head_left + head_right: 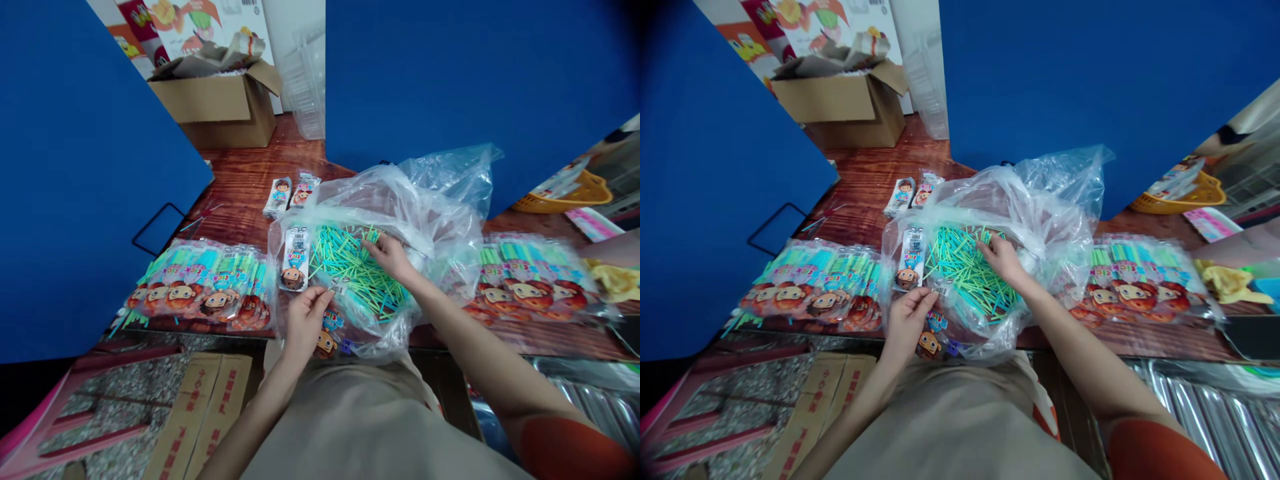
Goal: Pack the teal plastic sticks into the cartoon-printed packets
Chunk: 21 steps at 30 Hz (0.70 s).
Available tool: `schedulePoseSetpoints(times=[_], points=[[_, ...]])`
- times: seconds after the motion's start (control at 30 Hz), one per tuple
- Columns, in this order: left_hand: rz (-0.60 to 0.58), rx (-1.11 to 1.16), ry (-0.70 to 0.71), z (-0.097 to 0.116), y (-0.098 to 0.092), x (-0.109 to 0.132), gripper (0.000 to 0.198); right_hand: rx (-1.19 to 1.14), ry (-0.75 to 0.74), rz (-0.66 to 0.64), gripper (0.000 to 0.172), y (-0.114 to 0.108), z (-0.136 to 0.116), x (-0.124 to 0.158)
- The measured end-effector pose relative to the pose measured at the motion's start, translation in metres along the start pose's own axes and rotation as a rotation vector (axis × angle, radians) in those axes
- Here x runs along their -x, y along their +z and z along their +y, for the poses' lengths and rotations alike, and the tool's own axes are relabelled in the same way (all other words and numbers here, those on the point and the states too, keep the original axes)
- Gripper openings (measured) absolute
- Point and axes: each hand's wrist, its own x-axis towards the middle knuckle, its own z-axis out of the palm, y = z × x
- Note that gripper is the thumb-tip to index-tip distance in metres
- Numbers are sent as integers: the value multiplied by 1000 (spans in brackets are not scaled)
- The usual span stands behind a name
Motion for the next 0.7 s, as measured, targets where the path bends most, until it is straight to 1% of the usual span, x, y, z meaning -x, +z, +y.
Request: schedulePoseSetpoints(times=[0.13, 0.3, 0.37, 0.43, 0.53, 0.57, 0.63, 0.7], points=[[-1, -29, 28, -1, 0, 0, 22, -69, 15, 30, 39, 3, -1, 3], [39, -37, 41, -3, 0, 1, 20, -195, 52, 92, 44, 2, -6, 6], [53, -45, 48, -2, 0, 1, 20, -247, 61, 95, 46, 1, -12, 9], [60, -59, 54, 0, 1, 2, 20, -411, 105, 65, 45, 0, -19, 13], [69, -80, 74, 2, 3, 3, 19, -823, 247, 15, 40, -1, -31, 21], [72, -81, 81, 3, 4, 3, 19, -928, 291, 0, 39, -1, -34, 23], [72, -76, 86, 3, 6, 3, 19, -1002, 319, -15, 38, -1, -42, 28], [67, -66, 85, 2, 7, 3, 20, -1000, 289, -12, 36, -2, -52, 33]])
